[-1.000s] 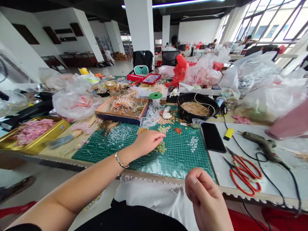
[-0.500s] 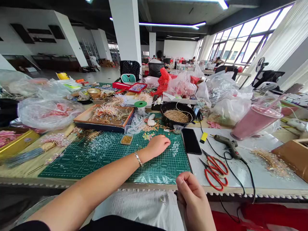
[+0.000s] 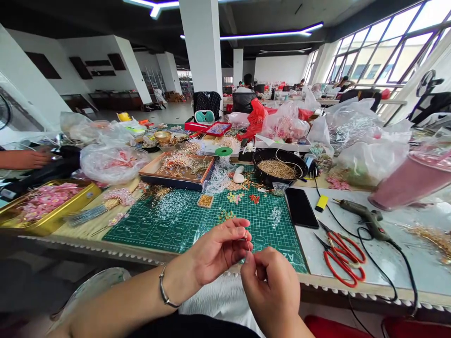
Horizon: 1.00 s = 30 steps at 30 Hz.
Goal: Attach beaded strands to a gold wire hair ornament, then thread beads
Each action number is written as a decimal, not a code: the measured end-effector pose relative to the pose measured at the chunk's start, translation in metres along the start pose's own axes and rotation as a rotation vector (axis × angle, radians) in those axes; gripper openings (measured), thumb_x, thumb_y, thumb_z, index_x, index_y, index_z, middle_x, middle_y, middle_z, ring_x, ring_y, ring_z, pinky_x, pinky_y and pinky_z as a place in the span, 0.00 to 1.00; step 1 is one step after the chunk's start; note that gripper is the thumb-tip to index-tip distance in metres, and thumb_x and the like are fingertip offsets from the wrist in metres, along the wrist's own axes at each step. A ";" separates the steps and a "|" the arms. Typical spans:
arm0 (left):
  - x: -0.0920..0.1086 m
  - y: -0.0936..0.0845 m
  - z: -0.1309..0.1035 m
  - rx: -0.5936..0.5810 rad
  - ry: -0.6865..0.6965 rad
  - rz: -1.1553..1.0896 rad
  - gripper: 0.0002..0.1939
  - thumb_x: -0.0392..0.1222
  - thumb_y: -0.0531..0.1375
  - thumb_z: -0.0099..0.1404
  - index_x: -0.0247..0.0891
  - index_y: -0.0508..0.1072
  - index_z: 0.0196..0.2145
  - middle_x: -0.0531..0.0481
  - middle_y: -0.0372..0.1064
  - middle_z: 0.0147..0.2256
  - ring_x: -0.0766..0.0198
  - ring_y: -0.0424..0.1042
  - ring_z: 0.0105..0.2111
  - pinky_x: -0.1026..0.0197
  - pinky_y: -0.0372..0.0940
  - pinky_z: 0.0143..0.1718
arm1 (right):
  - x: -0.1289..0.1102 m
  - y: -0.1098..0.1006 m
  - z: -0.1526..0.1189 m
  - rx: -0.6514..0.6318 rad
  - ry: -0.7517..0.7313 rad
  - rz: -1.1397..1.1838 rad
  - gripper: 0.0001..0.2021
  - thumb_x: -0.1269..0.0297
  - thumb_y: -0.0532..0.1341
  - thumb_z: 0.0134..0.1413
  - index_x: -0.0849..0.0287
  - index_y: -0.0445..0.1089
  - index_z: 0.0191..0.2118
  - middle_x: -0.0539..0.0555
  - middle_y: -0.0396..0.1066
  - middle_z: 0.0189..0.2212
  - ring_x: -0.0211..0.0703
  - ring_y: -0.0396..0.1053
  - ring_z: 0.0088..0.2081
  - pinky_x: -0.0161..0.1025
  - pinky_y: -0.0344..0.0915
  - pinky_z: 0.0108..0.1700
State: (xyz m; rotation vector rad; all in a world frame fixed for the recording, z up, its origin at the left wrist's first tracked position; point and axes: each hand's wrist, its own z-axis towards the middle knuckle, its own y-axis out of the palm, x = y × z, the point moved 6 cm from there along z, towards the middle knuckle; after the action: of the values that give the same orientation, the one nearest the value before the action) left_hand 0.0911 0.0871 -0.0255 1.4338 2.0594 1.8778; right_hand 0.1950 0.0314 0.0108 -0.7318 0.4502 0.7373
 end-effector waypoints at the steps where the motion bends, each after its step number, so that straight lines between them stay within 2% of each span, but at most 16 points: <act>1: 0.000 0.002 -0.001 -0.009 0.003 -0.009 0.12 0.29 0.61 0.59 0.32 0.67 0.41 0.48 0.71 0.30 0.67 0.74 0.28 0.69 0.68 0.29 | -0.001 0.000 0.000 -0.006 -0.043 -0.020 0.09 0.68 0.59 0.51 0.55 0.59 0.24 0.44 0.56 0.14 0.33 0.52 0.16 0.34 0.49 0.20; 4: -0.001 0.007 -0.005 -0.042 0.005 -0.025 0.11 0.29 0.62 0.58 0.32 0.68 0.40 0.48 0.71 0.29 0.66 0.74 0.28 0.68 0.68 0.30 | -0.005 -0.003 -0.001 -0.007 -0.115 -0.080 0.09 0.69 0.58 0.51 0.54 0.58 0.25 0.44 0.55 0.14 0.32 0.51 0.15 0.34 0.48 0.19; 10: -0.004 0.011 -0.011 -0.066 -0.011 -0.040 0.12 0.29 0.62 0.58 0.32 0.68 0.40 0.49 0.70 0.29 0.67 0.74 0.28 0.69 0.68 0.29 | -0.012 -0.007 -0.004 0.016 -0.166 -0.132 0.09 0.70 0.58 0.52 0.55 0.57 0.26 0.43 0.55 0.14 0.32 0.51 0.15 0.33 0.50 0.19; 15: -0.005 0.012 -0.015 -0.068 -0.012 -0.037 0.13 0.29 0.63 0.58 0.32 0.67 0.41 0.49 0.70 0.29 0.67 0.73 0.28 0.68 0.67 0.30 | -0.012 -0.007 -0.004 0.001 -0.119 -0.132 0.11 0.69 0.58 0.52 0.54 0.56 0.23 0.43 0.53 0.13 0.32 0.50 0.15 0.34 0.48 0.19; 18: -0.003 0.011 -0.016 -0.056 0.027 0.016 0.14 0.30 0.65 0.56 0.33 0.68 0.40 0.50 0.69 0.29 0.68 0.73 0.29 0.68 0.67 0.30 | -0.010 -0.007 -0.004 -0.003 -0.066 -0.095 0.11 0.68 0.58 0.53 0.55 0.58 0.22 0.45 0.56 0.14 0.33 0.52 0.15 0.35 0.49 0.19; 22: 0.008 0.011 -0.016 -0.048 0.194 0.295 0.14 0.33 0.67 0.54 0.33 0.71 0.38 0.48 0.71 0.31 0.68 0.71 0.30 0.67 0.65 0.31 | -0.003 -0.006 -0.007 -0.010 0.075 -0.017 0.06 0.63 0.58 0.57 0.56 0.65 0.29 0.49 0.67 0.21 0.36 0.62 0.21 0.35 0.56 0.24; 26: 0.022 0.017 -0.016 -0.092 0.391 0.688 0.13 0.34 0.66 0.54 0.34 0.72 0.38 0.50 0.71 0.30 0.69 0.69 0.30 0.66 0.63 0.33 | 0.011 -0.004 -0.011 -0.068 0.255 0.114 0.07 0.59 0.59 0.57 0.56 0.69 0.37 0.49 0.69 0.23 0.37 0.65 0.23 0.33 0.61 0.25; 28: 0.023 0.020 -0.005 -0.138 0.395 0.891 0.12 0.37 0.65 0.56 0.34 0.71 0.39 0.50 0.71 0.31 0.69 0.69 0.31 0.66 0.64 0.33 | 0.019 -0.007 -0.014 -0.088 0.331 0.177 0.08 0.58 0.59 0.56 0.56 0.70 0.35 0.48 0.68 0.22 0.36 0.64 0.23 0.33 0.61 0.25; 30: 0.023 0.020 0.017 -0.157 0.389 1.139 0.12 0.41 0.60 0.62 0.35 0.70 0.42 0.49 0.72 0.32 0.67 0.71 0.32 0.64 0.66 0.33 | 0.027 -0.014 -0.016 -0.055 0.393 0.204 0.07 0.59 0.59 0.55 0.56 0.69 0.32 0.47 0.66 0.22 0.36 0.62 0.23 0.33 0.59 0.25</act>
State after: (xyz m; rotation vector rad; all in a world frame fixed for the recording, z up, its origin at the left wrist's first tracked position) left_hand 0.0991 0.1120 -0.0018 2.6828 1.0911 2.7195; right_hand 0.2214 0.0245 -0.0095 -0.8958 0.8738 0.7997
